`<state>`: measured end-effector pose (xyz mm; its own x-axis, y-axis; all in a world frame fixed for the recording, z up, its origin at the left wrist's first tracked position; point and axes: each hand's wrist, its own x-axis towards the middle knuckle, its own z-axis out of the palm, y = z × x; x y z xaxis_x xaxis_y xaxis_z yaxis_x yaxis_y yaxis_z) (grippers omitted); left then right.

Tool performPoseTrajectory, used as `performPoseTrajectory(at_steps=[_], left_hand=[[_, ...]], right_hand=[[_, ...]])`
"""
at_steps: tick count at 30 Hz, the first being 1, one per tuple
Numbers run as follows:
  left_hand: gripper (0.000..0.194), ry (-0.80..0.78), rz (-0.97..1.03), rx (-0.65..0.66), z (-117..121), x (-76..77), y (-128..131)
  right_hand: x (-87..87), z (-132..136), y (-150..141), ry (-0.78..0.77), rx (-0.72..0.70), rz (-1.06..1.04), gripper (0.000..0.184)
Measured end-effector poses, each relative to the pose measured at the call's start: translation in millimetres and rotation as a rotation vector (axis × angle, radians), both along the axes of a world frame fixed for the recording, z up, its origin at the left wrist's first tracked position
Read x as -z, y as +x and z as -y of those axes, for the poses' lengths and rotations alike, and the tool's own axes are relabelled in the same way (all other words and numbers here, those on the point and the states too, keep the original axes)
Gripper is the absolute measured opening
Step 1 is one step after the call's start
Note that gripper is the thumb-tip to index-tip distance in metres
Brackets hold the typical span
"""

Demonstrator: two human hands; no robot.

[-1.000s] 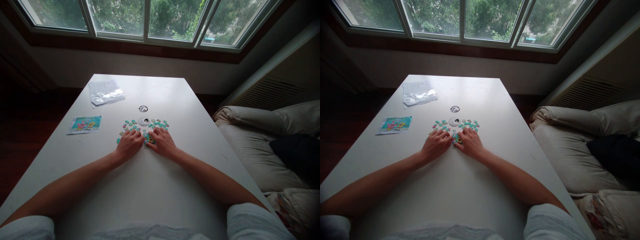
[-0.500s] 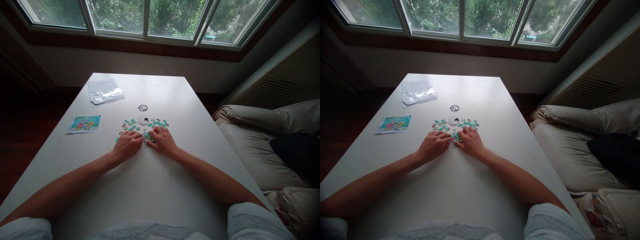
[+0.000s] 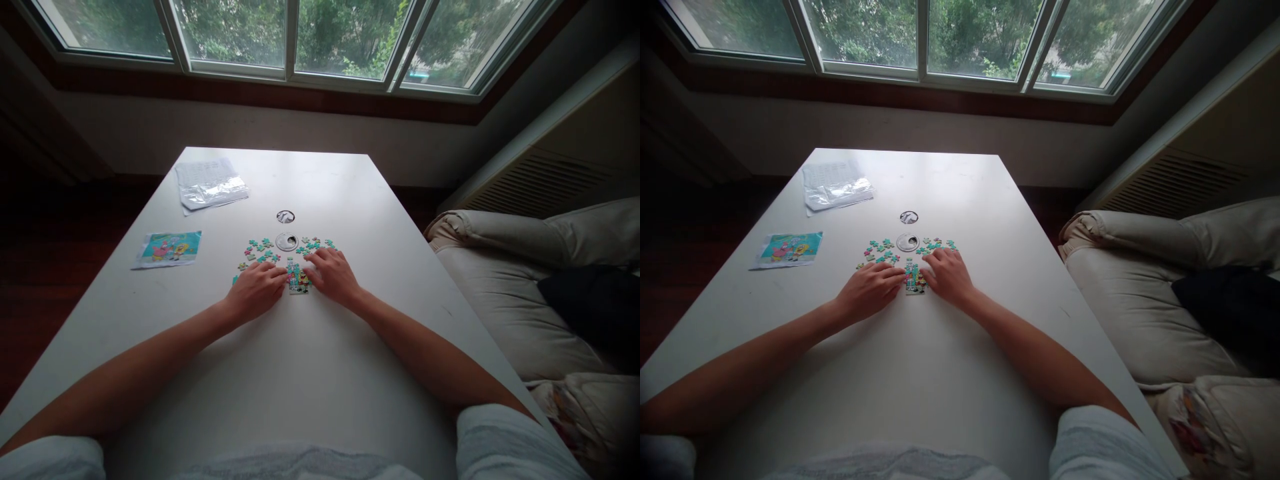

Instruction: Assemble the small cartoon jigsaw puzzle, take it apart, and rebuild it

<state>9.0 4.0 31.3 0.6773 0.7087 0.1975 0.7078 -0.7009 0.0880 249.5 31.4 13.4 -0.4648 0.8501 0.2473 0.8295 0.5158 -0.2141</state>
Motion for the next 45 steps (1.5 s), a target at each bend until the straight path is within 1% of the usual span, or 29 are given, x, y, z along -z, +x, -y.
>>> performPoseTrajectory(at_steps=[3,7,9,12,16,18,23,27,33,38,41,45], left_hand=[[0.03,0.004,-0.006,-0.006,0,3.7,-1],[0.031,0.0,-0.008,-0.002,2,5.9,-2],[0.032,-0.001,-0.009,-0.015,2,6.3,-1],[0.032,0.01,-0.002,-0.073,2,6.4,-2],[0.024,0.011,-0.006,-0.134,0,3.9,-4],[0.022,0.015,-0.02,-0.153,0,1.9,-4],[0.025,0.032,-0.028,-0.172,-1,0.1,-4],[0.023,0.028,0.007,-0.155,-2,2.8,-3],[0.027,0.009,0.075,-0.063,-5,6.6,-2],[0.026,-0.005,0.071,-0.035,-5,4.9,-2],[0.024,-0.011,0.085,-0.022,-5,4.7,-2],[0.023,-0.021,0.112,-0.01,-6,6.4,-3]], right_hand=[[-1.3,-11,12,0.028,0.059,-0.009,0.03],[3.9,-20,21,0.036,0.086,-0.015,0.027],[7.5,-21,21,0.028,0.068,-0.019,0.028],[10.8,-21,20,0.011,0.045,-0.015,0.029],[12.0,-21,20,0.007,0.057,-0.036,0.028],[12.8,-21,21,0.009,0.061,-0.049,0.029],[16.1,-21,20,0.004,0.076,-0.056,0.029],[16.3,-23,18,-0.024,0.104,-0.077,0.023],[18.9,-27,18,-0.037,0.124,-0.105,0.01],[21.4,-26,17,-0.024,0.138,-0.135,0.012],[19.7,-24,15,-0.023,0.112,-0.152,0.015],[17.7,-24,14,-0.043,0.092,-0.162,0.013]])
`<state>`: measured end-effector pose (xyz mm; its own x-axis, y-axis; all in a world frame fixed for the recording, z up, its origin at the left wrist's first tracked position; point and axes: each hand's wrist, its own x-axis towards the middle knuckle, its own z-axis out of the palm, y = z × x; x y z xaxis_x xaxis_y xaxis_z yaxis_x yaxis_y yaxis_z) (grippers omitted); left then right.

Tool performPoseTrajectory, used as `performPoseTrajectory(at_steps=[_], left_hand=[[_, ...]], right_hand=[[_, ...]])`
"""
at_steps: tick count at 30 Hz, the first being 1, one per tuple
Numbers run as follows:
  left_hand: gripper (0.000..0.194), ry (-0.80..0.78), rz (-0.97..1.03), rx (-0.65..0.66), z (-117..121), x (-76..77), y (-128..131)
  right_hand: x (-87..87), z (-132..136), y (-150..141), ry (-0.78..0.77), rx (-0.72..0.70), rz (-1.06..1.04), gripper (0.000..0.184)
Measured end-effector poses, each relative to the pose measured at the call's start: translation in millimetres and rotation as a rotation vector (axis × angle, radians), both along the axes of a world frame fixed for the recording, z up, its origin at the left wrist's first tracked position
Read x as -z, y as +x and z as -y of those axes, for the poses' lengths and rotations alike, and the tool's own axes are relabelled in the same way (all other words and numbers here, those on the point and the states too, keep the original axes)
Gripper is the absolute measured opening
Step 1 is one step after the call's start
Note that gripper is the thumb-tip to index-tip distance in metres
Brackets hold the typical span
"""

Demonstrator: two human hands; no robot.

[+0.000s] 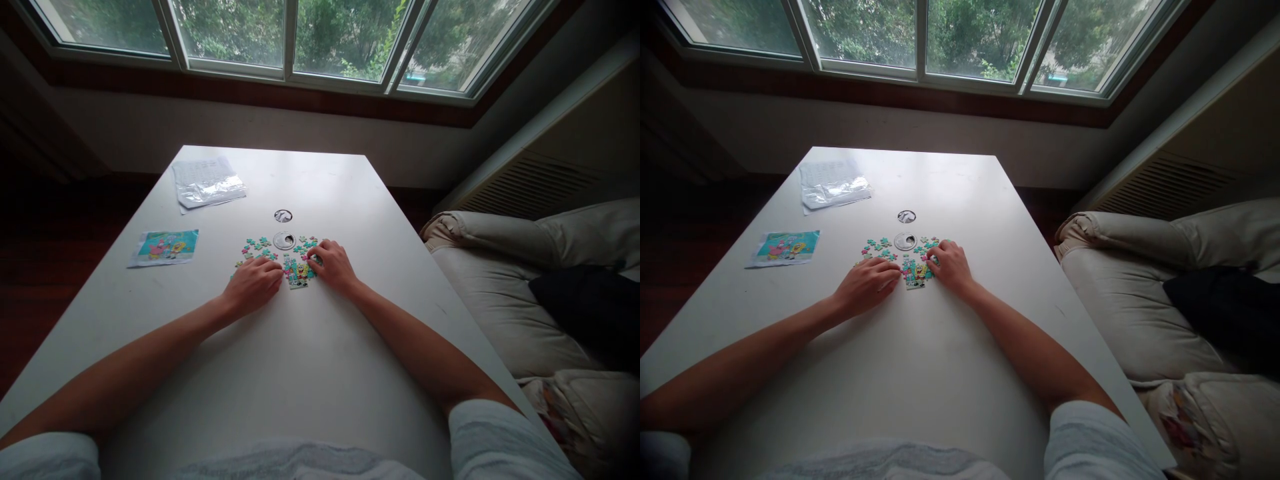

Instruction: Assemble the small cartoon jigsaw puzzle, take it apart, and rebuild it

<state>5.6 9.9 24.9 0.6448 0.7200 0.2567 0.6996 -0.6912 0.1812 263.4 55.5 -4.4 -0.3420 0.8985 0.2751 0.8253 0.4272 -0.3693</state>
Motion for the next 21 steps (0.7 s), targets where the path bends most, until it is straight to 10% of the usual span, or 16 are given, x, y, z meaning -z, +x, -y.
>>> performPoseTrajectory(at_steps=[21], left_hand=[[0.024,-0.021,0.106,-0.033,-5,9.3,-4]], right_hand=[[-8.8,10,-13,-0.127,-0.04,-0.467,0.014]])
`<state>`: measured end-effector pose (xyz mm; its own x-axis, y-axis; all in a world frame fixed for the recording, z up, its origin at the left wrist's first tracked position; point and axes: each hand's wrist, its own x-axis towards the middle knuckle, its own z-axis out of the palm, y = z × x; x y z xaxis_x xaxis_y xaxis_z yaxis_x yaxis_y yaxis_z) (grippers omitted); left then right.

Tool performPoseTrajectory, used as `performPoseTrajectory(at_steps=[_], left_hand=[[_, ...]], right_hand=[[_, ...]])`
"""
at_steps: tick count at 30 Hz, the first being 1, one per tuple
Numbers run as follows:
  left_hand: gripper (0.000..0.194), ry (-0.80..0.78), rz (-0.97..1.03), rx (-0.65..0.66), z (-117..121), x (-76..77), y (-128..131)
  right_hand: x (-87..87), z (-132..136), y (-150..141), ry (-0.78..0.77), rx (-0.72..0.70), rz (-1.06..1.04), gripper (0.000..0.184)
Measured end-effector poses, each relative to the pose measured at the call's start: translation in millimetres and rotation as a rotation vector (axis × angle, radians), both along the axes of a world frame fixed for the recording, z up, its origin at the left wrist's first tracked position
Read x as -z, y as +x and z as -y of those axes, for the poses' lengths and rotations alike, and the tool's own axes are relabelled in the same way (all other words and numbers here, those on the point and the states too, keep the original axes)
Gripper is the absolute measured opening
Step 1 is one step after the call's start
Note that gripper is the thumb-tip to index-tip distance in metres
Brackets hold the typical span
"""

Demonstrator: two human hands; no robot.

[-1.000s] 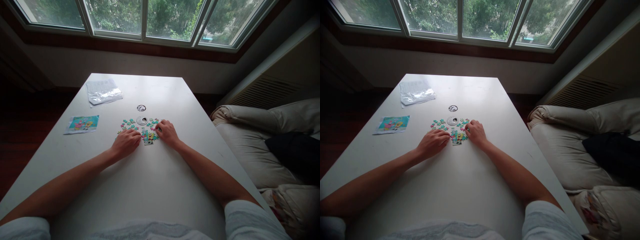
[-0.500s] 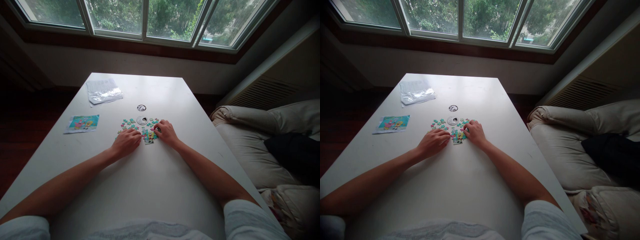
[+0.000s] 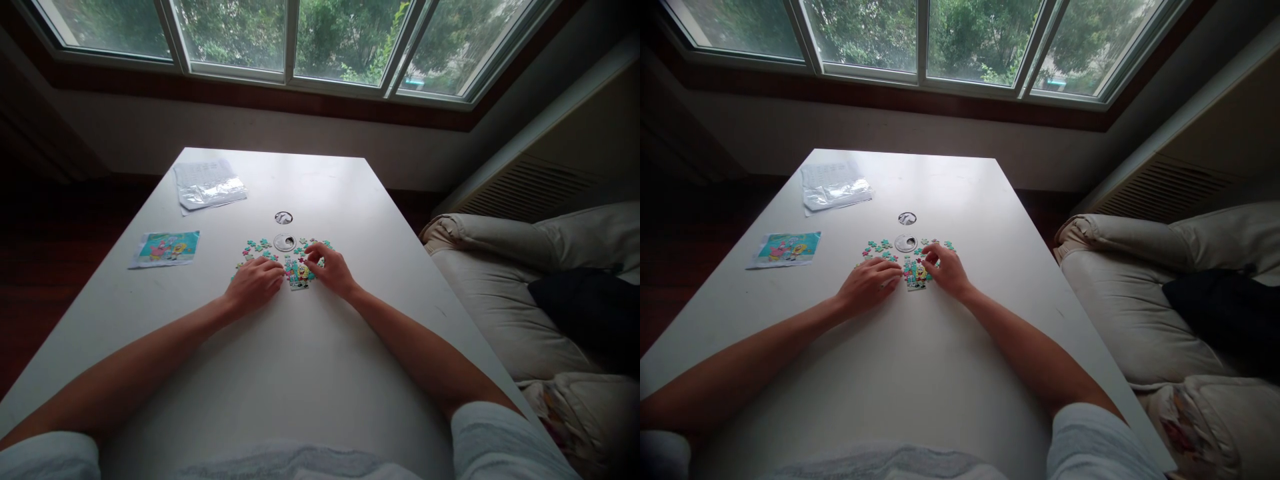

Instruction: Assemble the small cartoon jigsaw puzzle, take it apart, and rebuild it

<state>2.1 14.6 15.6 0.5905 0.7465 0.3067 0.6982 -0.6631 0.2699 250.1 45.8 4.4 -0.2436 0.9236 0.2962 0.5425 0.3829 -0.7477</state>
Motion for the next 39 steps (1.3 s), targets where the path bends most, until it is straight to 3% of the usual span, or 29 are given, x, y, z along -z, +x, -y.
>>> performPoseTrajectory(at_steps=[3,7,14,20,26,30,39], left_hand=[[0.02,-0.041,0.144,-0.093,-3,0.6,2],[0.01,-0.192,0.369,-0.206,-4,-1.3,7],[0.007,-0.326,0.632,-0.171,-2,-1.7,14],[0.006,-0.357,0.631,-0.152,-5,1.7,14],[0.008,-0.396,0.682,-0.21,-10,5.7,12],[0.008,-0.405,0.678,-0.2,-9,5.9,11],[0.009,-0.464,0.659,-0.143,-9,4.2,12]], right_hand=[[-2.1,7,-8,-0.103,-0.059,-0.141,0.021],[-3.5,15,-18,-0.112,-0.168,-0.222,0.021],[-5.3,20,-22,-0.048,-0.167,-0.153,0.009],[-6.3,20,-24,0.02,-0.193,-0.112,0.007],[-6.9,20,-23,0.346,-0.343,0.078,0.014],[-3.6,19,-18,0.502,-0.371,0.221,0.017],[-2.8,21,-17,0.57,-0.419,0.321,0.023]])
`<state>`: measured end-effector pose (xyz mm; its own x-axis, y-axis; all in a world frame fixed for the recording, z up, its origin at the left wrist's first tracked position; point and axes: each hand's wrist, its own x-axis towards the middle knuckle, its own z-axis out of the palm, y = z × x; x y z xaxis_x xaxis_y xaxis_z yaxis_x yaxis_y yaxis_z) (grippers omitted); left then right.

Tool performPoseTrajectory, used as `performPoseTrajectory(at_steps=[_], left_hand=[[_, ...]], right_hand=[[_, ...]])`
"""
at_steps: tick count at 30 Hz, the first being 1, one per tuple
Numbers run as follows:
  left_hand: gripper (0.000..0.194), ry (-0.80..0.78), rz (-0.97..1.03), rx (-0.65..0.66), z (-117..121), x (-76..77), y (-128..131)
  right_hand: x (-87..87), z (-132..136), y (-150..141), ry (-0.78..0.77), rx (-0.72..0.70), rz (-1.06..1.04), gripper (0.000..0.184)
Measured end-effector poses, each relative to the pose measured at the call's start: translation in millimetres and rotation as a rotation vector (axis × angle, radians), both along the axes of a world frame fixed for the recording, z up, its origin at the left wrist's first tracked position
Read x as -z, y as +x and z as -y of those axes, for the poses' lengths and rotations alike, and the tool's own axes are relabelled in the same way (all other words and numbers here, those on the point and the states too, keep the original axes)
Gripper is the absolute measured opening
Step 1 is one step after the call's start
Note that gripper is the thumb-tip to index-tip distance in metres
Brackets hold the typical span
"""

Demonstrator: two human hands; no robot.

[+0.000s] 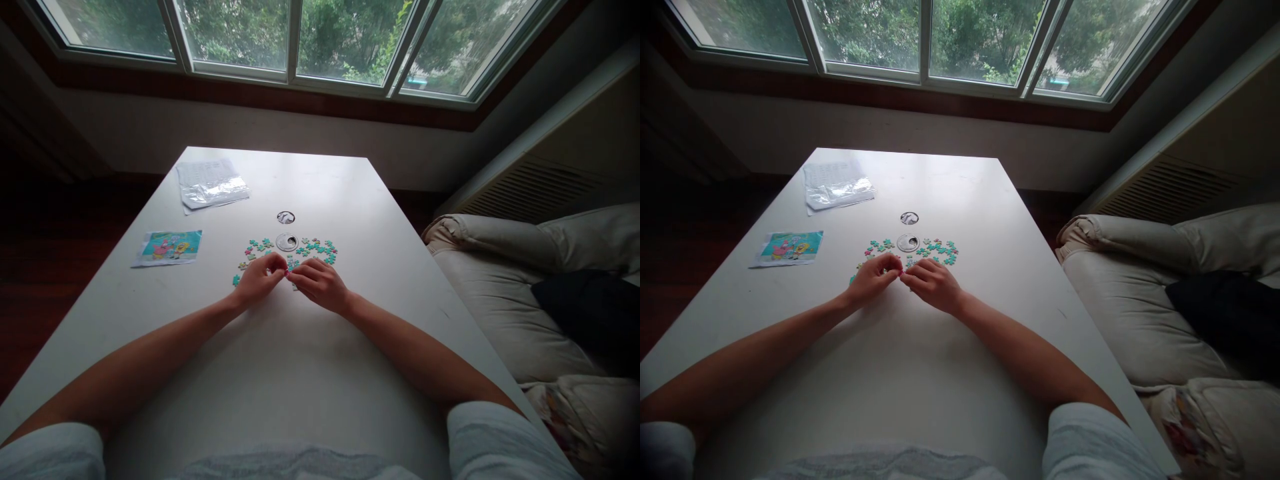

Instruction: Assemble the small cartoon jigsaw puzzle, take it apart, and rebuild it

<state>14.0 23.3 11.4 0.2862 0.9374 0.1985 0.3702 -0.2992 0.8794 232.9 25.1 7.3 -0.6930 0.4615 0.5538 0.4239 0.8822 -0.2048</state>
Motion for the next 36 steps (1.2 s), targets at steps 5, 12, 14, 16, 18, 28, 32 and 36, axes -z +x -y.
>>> performPoseTrajectory(at_steps=[5,12,14,16,18,28,32,36], left_hand=[[0.011,-0.004,-0.006,0.032,1,1.5,2],[0.018,0.167,-0.258,0.05,-3,-1.7,-5],[0.02,0.288,-0.397,0.091,-7,-1.6,-10],[0.023,0.385,-0.495,0.154,-11,-0.4,-14],[0.025,0.451,-0.558,0.194,-14,1.3,-17],[0.025,0.541,-0.613,0.277,-15,0.8,-27],[0.027,0.536,-0.614,0.296,-13,-3.4,-29],[0.027,0.513,-0.59,0.316,-15,-3.8,-33]], right_hand=[[2.6,1,1,-0.004,0.039,0.015,0.024],[0.4,1,1,-0.036,0.095,-0.071,0.018],[0.5,0,1,-0.065,0.126,-0.099,0.017],[1.7,0,1,-0.079,0.153,-0.119,0.016],[3.3,-1,2,-0.085,0.171,-0.127,0.016],[-0.9,1,-2,-0.165,0.22,-0.089,0.018],[-0.7,1,-4,-0.166,0.215,-0.07,0.019],[4.4,3,-6,-0.126,0.202,-0.05,0.016]])
